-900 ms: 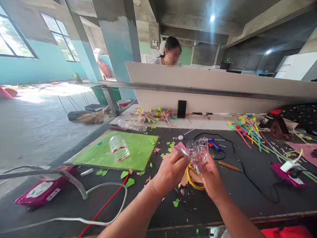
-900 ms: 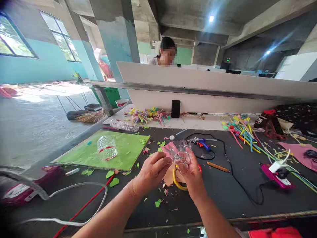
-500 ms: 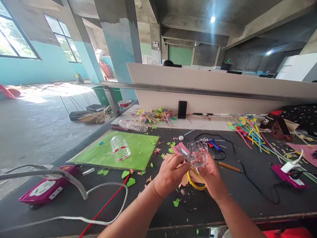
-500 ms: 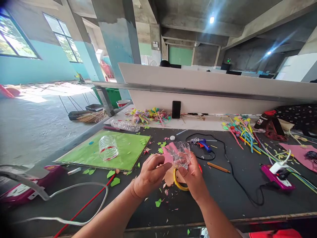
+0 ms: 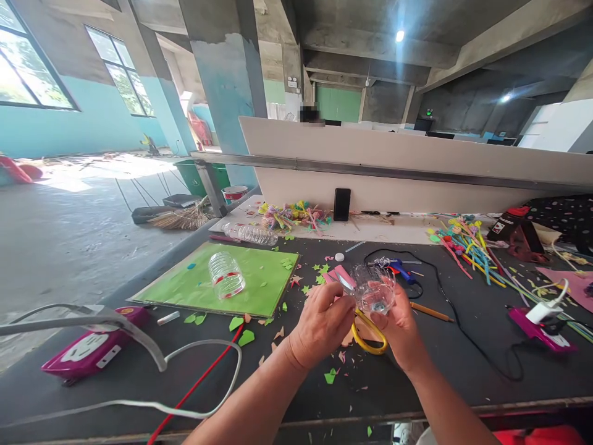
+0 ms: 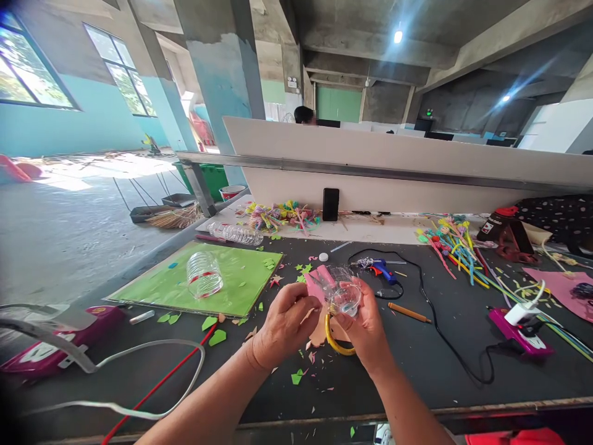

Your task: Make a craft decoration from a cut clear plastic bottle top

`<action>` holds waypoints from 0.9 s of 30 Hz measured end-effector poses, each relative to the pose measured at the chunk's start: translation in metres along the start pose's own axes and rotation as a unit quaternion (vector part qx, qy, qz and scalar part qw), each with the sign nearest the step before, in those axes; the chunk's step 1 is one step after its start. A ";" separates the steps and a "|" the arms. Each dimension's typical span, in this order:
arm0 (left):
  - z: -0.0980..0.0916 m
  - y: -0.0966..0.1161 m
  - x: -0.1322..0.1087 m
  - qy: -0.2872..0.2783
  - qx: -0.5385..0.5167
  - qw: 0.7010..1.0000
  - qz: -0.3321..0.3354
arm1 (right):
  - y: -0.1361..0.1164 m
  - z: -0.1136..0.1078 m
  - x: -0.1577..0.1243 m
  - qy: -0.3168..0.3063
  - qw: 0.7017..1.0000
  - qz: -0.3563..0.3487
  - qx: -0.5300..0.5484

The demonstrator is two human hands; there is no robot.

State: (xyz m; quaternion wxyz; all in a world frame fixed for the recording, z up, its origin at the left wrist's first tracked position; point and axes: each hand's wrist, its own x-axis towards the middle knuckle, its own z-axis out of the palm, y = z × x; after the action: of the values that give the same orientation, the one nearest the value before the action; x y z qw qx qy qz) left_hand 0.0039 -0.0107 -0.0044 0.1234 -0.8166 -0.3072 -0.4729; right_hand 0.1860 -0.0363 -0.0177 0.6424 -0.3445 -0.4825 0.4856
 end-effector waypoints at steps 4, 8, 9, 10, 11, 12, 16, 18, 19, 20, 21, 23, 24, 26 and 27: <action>0.003 -0.003 -0.005 0.012 -0.004 1.000 -0.001 | 0.001 0.001 -0.001 0.025 0.999 -0.014 -0.027; 0.004 -0.006 -0.005 0.008 -0.028 1.000 0.007 | 0.006 0.000 -0.001 0.022 1.000 -0.009 0.004; 0.004 -0.006 -0.004 0.010 -0.036 0.999 0.006 | 0.007 0.000 0.000 0.018 1.000 -0.006 0.010; 0.003 -0.006 -0.003 0.013 -0.044 0.999 0.005 | 0.008 -0.001 0.000 0.015 1.000 -0.003 0.014; 0.003 -0.006 -0.001 0.015 -0.054 0.998 0.005 | 0.009 -0.001 0.000 0.011 1.000 0.000 0.015; 0.003 -0.006 0.000 0.016 -0.068 0.998 0.006 | 0.009 -0.001 0.000 0.007 1.000 0.003 0.015; 0.001 -0.006 0.004 -0.013 -0.160 0.987 -0.028 | 0.006 -0.001 0.000 0.008 1.000 0.009 0.027; -0.001 -0.005 0.007 -0.049 -0.226 0.968 -0.098 | 0.003 -0.001 0.000 0.002 0.999 0.020 0.046; -0.002 -0.005 0.009 -0.073 -0.266 0.950 -0.146 | 0.001 -0.002 0.000 -0.005 0.998 0.028 0.053; -0.003 -0.005 0.011 -0.098 -0.312 0.924 -0.197 | -0.001 -0.003 0.000 -0.013 0.998 0.035 0.057; -0.004 -0.005 0.013 -0.124 -0.365 0.889 -0.247 | -0.002 -0.004 0.001 -0.021 0.997 0.041 0.055; -0.006 -0.005 0.015 -0.165 -0.471 0.803 -0.327 | -0.004 -0.004 0.001 -0.033 0.997 0.051 0.044; -0.006 -0.006 0.016 -0.173 -0.514 0.762 -0.354 | -0.004 -0.004 0.001 -0.039 0.997 0.057 0.040; -0.006 -0.007 0.016 -0.171 -0.572 0.702 -0.389 | -0.005 -0.003 0.000 -0.052 0.995 0.068 0.046; -0.006 -0.007 0.016 -0.165 -0.590 0.683 -0.398 | -0.005 -0.002 0.000 -0.055 0.994 0.073 0.057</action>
State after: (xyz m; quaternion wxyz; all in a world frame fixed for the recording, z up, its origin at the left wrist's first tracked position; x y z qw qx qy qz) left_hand 0.0011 -0.0017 0.0113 -0.6359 -0.5865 -0.2762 -0.4187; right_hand 0.1895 -0.0372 -0.0140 0.5962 -0.3142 -0.4627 0.5760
